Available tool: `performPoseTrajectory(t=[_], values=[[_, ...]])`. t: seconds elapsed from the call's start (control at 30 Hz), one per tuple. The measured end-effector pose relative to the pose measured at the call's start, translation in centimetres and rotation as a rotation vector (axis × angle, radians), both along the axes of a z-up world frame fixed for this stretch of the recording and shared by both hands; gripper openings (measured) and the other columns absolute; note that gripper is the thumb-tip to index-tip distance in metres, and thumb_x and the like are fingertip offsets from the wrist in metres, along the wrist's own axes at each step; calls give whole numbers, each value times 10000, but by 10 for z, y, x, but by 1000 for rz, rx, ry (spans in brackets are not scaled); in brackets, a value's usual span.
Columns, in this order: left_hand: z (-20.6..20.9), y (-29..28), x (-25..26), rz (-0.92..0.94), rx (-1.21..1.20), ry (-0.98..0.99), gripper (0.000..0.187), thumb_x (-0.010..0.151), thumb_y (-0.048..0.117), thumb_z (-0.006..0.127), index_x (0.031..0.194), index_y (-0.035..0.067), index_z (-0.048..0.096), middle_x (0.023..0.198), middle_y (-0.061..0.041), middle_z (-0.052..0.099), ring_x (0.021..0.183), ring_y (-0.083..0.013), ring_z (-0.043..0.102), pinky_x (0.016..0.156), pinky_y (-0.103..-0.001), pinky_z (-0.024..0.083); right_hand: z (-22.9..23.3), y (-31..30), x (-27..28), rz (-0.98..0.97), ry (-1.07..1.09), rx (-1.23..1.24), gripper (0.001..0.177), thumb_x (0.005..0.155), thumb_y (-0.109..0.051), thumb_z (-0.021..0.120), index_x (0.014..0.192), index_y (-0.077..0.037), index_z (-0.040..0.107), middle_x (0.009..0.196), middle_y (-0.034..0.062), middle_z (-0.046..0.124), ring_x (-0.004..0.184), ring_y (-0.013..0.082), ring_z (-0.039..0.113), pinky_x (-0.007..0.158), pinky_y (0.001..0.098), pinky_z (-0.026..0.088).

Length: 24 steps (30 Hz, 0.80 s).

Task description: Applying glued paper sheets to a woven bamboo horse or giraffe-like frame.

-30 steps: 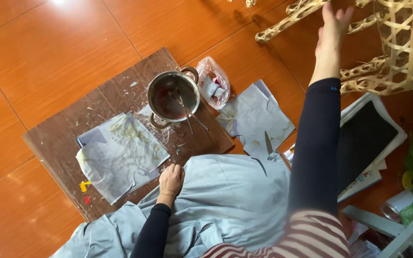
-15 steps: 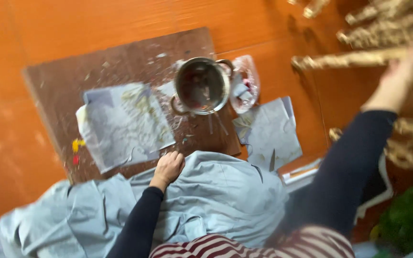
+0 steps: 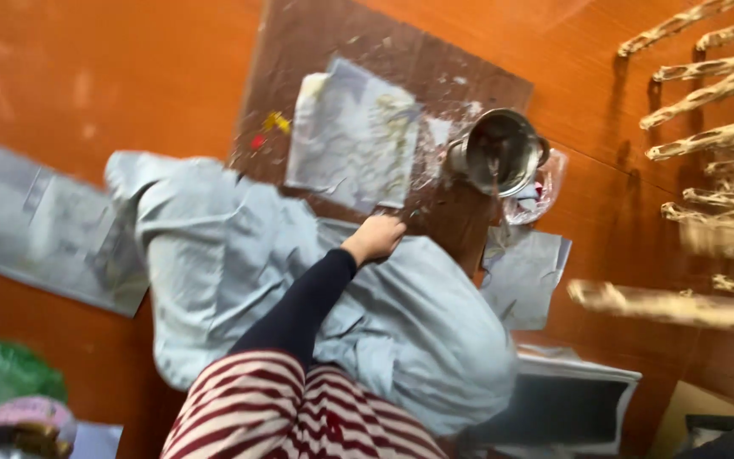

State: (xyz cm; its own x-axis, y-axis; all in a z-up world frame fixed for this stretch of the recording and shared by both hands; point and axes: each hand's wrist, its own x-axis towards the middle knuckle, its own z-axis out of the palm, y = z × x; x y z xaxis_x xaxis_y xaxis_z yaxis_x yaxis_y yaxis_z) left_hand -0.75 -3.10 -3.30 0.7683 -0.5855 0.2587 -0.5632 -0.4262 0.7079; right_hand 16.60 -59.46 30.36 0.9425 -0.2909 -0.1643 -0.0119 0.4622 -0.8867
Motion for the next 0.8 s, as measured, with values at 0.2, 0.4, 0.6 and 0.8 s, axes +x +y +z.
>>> performPoseTrajectory(t=[0.2, 0.4, 0.6, 0.8], values=[[60, 18, 1, -43, -43, 176, 112, 893, 161, 602, 948, 71, 640, 912, -141, 652, 908, -370, 664, 764, -487, 538, -18, 139, -2, 240, -52, 192, 404, 958, -263, 640, 1331, -114, 602, 1288, 74, 682, 1164, 211, 627, 1028, 388, 498], [248, 135, 25, 210, -654, 119, 587, 929, 190, 780, 1426, 27, 513, 1416, -191, 583, 1314, -320, 577, 1093, -409, 478, -19, 482, -56, 400, -153, 449, 366, 950, -212, 585, 1293, -97, 640, 1269, 62, 691, 1204, 198, 635, 1095, 379, 513], [269, 262, 17, 500, -1094, 26, 718, 1032, -27, 684, 1621, 94, 291, 1613, -85, 428, 1509, -235, 434, 1323, -404, 328, -28, 704, -66, 763, -360, 909, 362, 1000, -67, 577, 1351, -149, 614, 1276, 38, 631, 1353, 241, 578, 1172, 470, 502], [250, 289, 5, 665, -679, -19, 481, 1079, 63, 623, 1534, 82, 472, 1609, -123, 415, 1491, -273, 447, 1273, -408, 366, -123, 727, -50, 1047, -79, 942, 383, 1053, -189, 558, 1380, 11, 548, 1320, 161, 659, 1276, 296, 668, 1101, 460, 552]])
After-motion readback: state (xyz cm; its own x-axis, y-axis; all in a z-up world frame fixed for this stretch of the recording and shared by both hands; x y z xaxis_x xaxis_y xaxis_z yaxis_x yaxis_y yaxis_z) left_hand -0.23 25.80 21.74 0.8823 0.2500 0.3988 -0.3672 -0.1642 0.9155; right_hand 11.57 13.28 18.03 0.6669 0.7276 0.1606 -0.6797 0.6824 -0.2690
